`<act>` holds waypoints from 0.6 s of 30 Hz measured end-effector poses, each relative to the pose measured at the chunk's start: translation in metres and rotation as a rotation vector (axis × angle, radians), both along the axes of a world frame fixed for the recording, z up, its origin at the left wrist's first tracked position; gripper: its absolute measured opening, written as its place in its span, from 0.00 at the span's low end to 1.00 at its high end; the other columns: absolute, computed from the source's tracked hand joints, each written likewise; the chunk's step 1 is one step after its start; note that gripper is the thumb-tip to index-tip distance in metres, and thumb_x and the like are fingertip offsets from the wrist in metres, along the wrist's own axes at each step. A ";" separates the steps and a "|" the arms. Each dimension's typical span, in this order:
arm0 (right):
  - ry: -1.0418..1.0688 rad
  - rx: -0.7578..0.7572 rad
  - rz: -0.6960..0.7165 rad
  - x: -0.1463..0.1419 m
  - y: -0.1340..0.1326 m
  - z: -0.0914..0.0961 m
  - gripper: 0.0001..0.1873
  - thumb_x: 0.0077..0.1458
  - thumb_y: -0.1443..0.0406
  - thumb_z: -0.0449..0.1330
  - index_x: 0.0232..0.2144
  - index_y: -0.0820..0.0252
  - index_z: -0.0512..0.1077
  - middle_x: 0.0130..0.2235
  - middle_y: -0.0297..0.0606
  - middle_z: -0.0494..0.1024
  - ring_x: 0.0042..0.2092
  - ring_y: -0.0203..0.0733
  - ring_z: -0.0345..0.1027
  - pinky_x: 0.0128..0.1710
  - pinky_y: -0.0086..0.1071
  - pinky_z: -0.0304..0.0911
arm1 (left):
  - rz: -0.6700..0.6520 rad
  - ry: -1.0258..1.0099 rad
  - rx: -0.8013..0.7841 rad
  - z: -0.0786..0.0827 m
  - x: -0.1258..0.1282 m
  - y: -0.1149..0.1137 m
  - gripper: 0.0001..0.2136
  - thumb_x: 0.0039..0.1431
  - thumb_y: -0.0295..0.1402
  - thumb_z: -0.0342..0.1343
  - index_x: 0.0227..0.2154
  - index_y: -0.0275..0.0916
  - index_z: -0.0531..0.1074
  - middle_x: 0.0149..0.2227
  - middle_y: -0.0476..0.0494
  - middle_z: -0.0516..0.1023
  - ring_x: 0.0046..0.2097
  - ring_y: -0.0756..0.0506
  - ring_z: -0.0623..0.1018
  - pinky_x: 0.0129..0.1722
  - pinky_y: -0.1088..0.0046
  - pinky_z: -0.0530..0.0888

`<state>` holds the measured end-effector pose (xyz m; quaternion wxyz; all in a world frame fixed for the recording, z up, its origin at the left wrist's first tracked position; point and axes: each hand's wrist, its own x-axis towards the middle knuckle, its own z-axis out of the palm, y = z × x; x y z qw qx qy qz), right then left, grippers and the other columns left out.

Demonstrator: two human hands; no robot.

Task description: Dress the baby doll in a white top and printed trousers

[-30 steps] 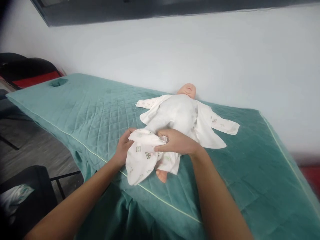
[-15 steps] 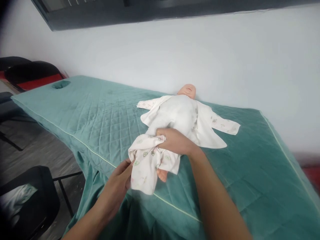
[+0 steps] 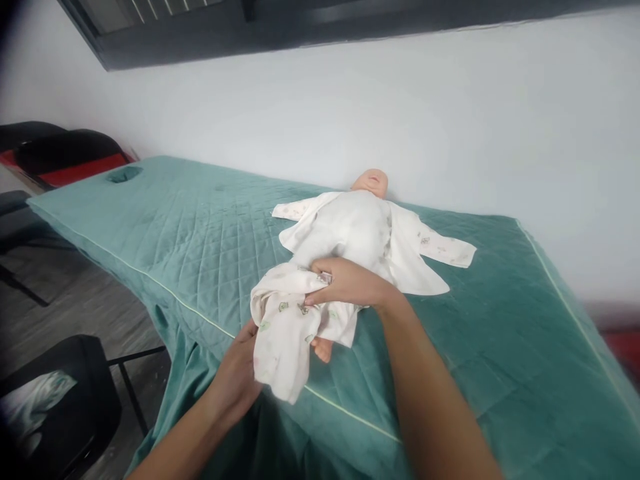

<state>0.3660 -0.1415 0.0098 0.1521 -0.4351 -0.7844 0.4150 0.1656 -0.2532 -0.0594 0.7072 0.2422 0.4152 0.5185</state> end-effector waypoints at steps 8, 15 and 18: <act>-0.035 -0.023 0.039 0.001 -0.003 0.004 0.16 0.45 0.55 0.68 0.33 0.56 0.71 0.35 0.32 0.73 0.37 0.43 0.65 0.34 0.32 0.55 | -0.124 0.053 0.094 -0.007 -0.012 0.019 0.21 0.53 0.34 0.66 0.51 0.40 0.74 0.38 0.44 0.81 0.36 0.46 0.79 0.36 0.73 0.72; -0.031 0.019 -0.004 -0.002 -0.003 0.000 0.12 0.46 0.60 0.64 0.26 0.56 0.63 0.29 0.29 0.66 0.32 0.38 0.59 0.30 0.31 0.51 | -0.329 0.248 0.185 0.013 -0.017 0.034 0.22 0.49 0.33 0.68 0.50 0.40 0.77 0.41 0.42 0.82 0.42 0.41 0.79 0.41 0.68 0.73; -0.008 0.009 -0.034 -0.003 -0.003 -0.002 0.12 0.45 0.61 0.63 0.25 0.56 0.61 0.29 0.28 0.64 0.31 0.37 0.57 0.29 0.30 0.50 | -0.380 0.305 0.205 0.023 -0.015 0.032 0.25 0.45 0.32 0.70 0.50 0.41 0.77 0.45 0.41 0.82 0.45 0.39 0.79 0.42 0.67 0.74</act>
